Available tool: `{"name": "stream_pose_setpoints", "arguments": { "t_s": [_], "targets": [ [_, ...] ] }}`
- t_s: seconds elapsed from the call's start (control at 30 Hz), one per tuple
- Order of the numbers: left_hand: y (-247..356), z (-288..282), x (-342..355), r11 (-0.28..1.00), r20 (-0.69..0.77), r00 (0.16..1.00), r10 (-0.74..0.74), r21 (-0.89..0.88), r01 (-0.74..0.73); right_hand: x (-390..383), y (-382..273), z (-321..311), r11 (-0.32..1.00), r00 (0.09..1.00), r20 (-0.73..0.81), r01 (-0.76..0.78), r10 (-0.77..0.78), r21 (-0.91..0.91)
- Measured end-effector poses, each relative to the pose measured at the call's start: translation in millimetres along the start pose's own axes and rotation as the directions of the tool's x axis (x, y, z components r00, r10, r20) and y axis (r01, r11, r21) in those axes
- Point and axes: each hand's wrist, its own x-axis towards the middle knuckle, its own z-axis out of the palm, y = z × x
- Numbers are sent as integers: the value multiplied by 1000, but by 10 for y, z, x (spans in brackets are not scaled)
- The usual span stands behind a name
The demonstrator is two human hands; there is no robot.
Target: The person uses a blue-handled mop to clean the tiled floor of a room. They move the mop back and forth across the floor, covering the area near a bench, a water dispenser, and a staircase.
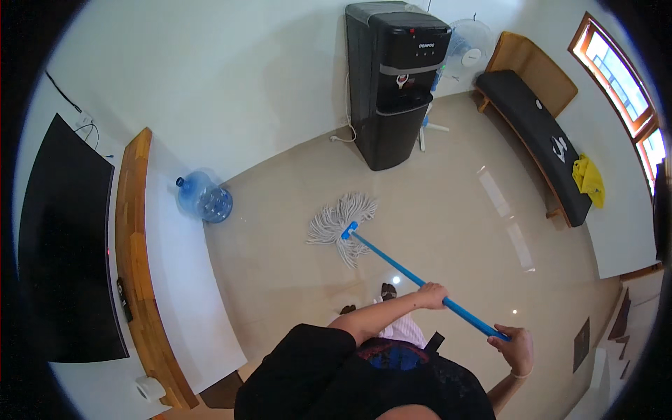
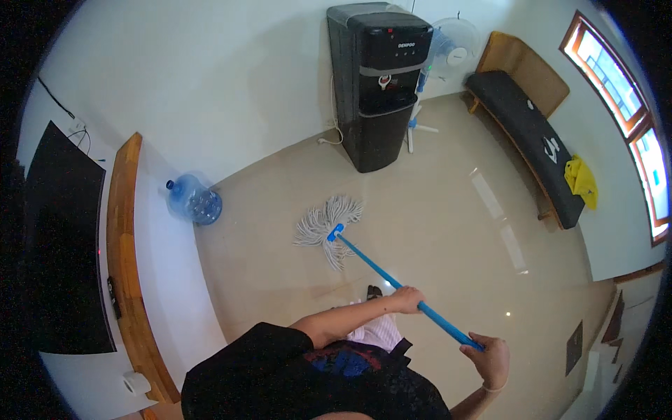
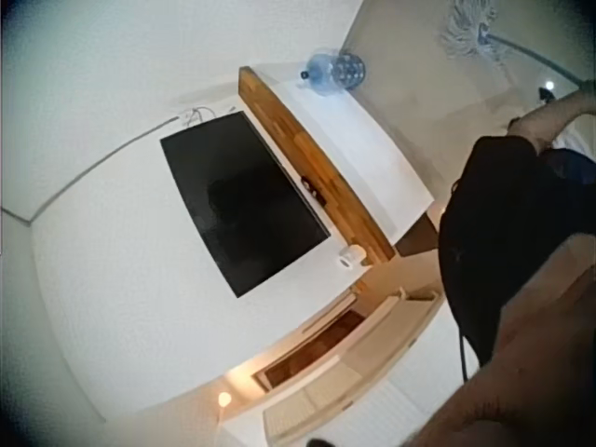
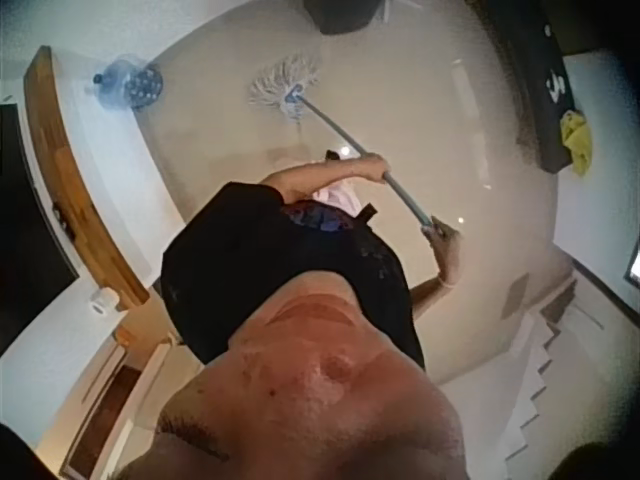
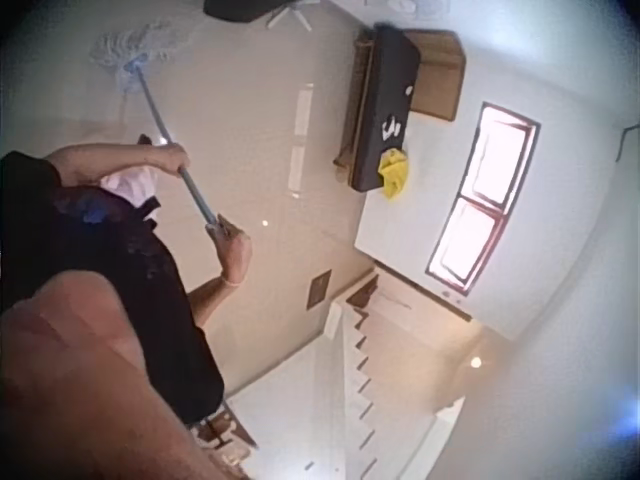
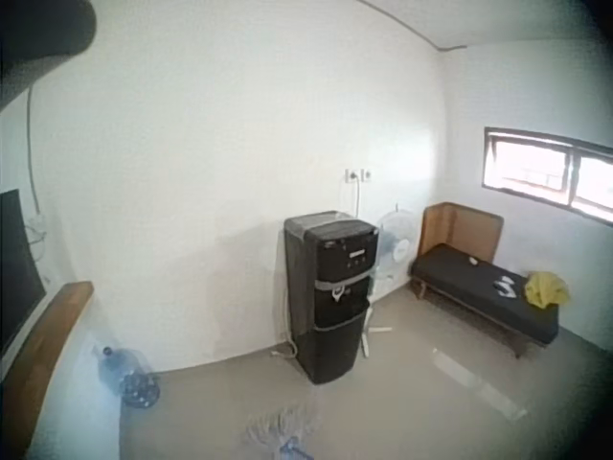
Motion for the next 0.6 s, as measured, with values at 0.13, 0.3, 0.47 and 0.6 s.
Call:
{"name": "stream_pose_setpoints", "arguments": {
  "t_s": [0.13, 0.3, 0.47, 0.6],
  "targets": [
    [-646, 228, -62, 991, -291, 953, 80, 125, -45, 63, -439, 182, 988, 986, 71, 153, -151, -21],
    [-977, -193, -805, 993, -401, 916, -5, 106, 51, 18, -1205, 468, 913, 925, 154, 371, -347, -170],
    [-1710, 109, -1635, 974, -585, 802, -120, 85, 208, 97, -1604, 1010, 769, 773, 355, 611, -526, -189],
    [-2116, 631, -2320, 953, -695, 675, -249, -53, 298, 290, -1601, 1693, 606, 591, 491, 781, -640, -151]
  ]
}}
